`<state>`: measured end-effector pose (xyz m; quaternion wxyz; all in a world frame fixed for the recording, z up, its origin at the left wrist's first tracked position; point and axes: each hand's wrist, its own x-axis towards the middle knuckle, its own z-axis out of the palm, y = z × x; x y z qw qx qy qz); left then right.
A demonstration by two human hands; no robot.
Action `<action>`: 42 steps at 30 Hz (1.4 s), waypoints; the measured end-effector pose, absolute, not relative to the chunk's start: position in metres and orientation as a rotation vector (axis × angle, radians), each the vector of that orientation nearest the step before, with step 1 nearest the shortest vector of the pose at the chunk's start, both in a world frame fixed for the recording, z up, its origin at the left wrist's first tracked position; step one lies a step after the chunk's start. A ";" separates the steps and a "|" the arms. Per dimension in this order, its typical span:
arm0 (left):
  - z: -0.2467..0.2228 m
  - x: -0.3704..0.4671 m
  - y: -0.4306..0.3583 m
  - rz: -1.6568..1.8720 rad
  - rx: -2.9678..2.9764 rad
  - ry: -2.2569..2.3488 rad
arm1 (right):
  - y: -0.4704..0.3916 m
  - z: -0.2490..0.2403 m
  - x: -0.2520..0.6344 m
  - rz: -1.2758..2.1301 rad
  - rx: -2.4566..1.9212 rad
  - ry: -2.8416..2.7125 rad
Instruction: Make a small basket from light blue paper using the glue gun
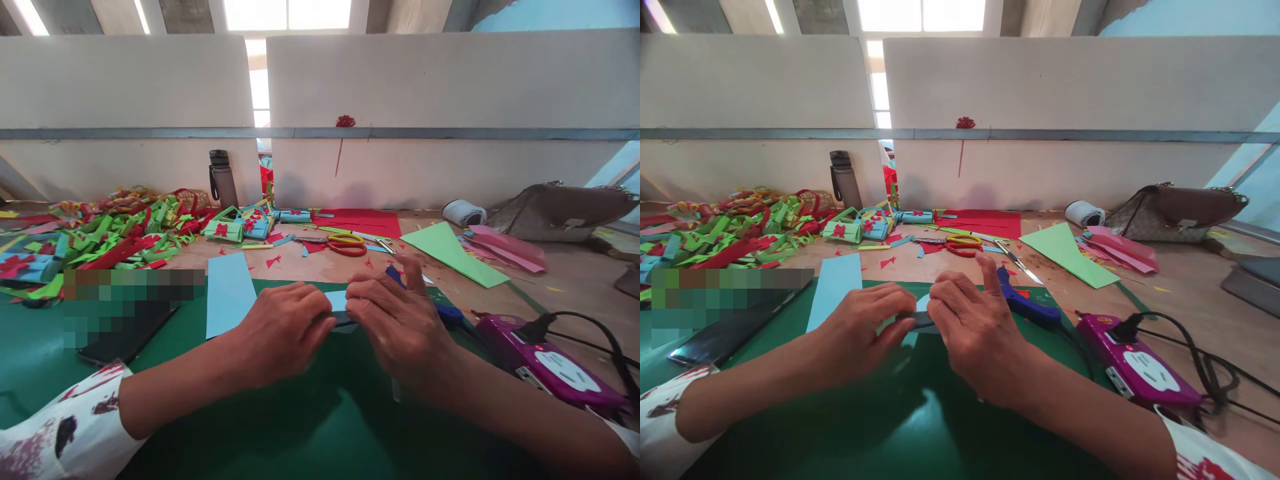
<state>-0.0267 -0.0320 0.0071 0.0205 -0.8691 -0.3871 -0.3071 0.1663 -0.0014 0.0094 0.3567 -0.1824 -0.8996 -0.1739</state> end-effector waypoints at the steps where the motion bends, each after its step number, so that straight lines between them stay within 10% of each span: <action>1: 0.009 -0.028 -0.033 -1.088 -2.777 -1.244 | 0.000 0.010 0.166 -0.436 -0.481 -2.308; 11: 0.001 -0.035 -0.029 -1.820 -2.835 -1.658 | 0.010 0.004 0.165 -0.383 -0.507 -2.252; 42: -0.009 -0.020 -0.029 -1.436 -2.663 -1.206 | -0.002 0.003 0.156 -0.393 -0.505 -2.317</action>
